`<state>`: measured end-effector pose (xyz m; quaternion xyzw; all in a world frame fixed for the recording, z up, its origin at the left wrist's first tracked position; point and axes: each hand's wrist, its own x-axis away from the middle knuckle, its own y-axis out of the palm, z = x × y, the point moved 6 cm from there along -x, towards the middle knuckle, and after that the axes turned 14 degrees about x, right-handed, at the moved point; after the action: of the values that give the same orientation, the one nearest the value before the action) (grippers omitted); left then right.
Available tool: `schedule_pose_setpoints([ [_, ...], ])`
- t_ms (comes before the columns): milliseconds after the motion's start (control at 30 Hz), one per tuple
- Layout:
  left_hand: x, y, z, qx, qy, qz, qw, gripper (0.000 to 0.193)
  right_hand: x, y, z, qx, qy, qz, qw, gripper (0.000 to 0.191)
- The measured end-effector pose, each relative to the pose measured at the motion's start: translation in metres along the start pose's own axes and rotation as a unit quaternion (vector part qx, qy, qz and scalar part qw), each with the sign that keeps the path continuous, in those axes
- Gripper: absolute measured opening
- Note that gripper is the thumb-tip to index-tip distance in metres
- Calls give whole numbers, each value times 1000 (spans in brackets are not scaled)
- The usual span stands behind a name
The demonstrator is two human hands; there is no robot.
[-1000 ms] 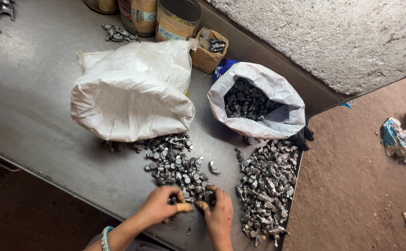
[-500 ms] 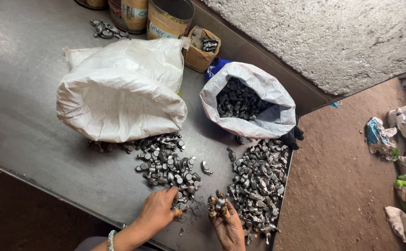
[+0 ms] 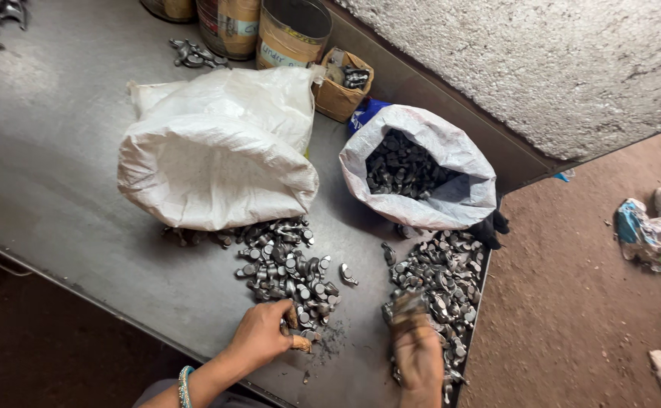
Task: The person sorts small metal parts on a metal table, picking them up by hand and placing them into two separate white sacks. The person repeatedly gathers parts from the table and transfers them into the sacks, maintaining two distinct piles.
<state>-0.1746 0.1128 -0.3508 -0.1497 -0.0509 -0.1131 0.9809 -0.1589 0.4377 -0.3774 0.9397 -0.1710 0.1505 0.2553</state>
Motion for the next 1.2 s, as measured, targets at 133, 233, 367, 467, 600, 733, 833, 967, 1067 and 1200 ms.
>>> schedule_pose_setpoints([
  [133, 1, -7, -5, 39, -67, -3, 997, 46, 8, 61, -17, 247, -124, -50, 960, 42],
  [233, -1, -11, -5, 67, -74, 20, 995, 45, 26, 100, 30, 594, -55, -15, 802, 58],
  [367, -4, -14, -4, 108, -68, 63, 990, 35, 37, 120, 41, 622, -220, 20, 751, 35],
  [467, -5, -10, -5, 153, -92, 57, 982, 35, 35, 101, 48, 534, -235, 7, 812, 33],
  [600, -4, 0, 4, 200, 17, 21, 979, 43, 36, 78, 57, 426, -244, -35, 871, 34],
  [733, -6, 7, 8, 223, 86, 31, 970, 39, 31, 61, 39, 488, -172, 21, 855, 27],
  [833, -6, 10, -6, 231, 2, 29, 973, 35, 20, 49, -15, 419, -247, 112, 866, 22],
  [967, -5, 7, -18, 241, -75, 32, 967, 32, 8, 56, -57, 315, -331, 180, 871, 38],
  [1067, -8, 4, -14, 235, -25, 50, 970, 31, 5, 101, -18, 586, -246, 47, 770, 31],
  [1200, -9, 8, -19, 278, -35, 39, 959, 32, 31, 142, 21, 725, -305, -53, 615, 50],
])
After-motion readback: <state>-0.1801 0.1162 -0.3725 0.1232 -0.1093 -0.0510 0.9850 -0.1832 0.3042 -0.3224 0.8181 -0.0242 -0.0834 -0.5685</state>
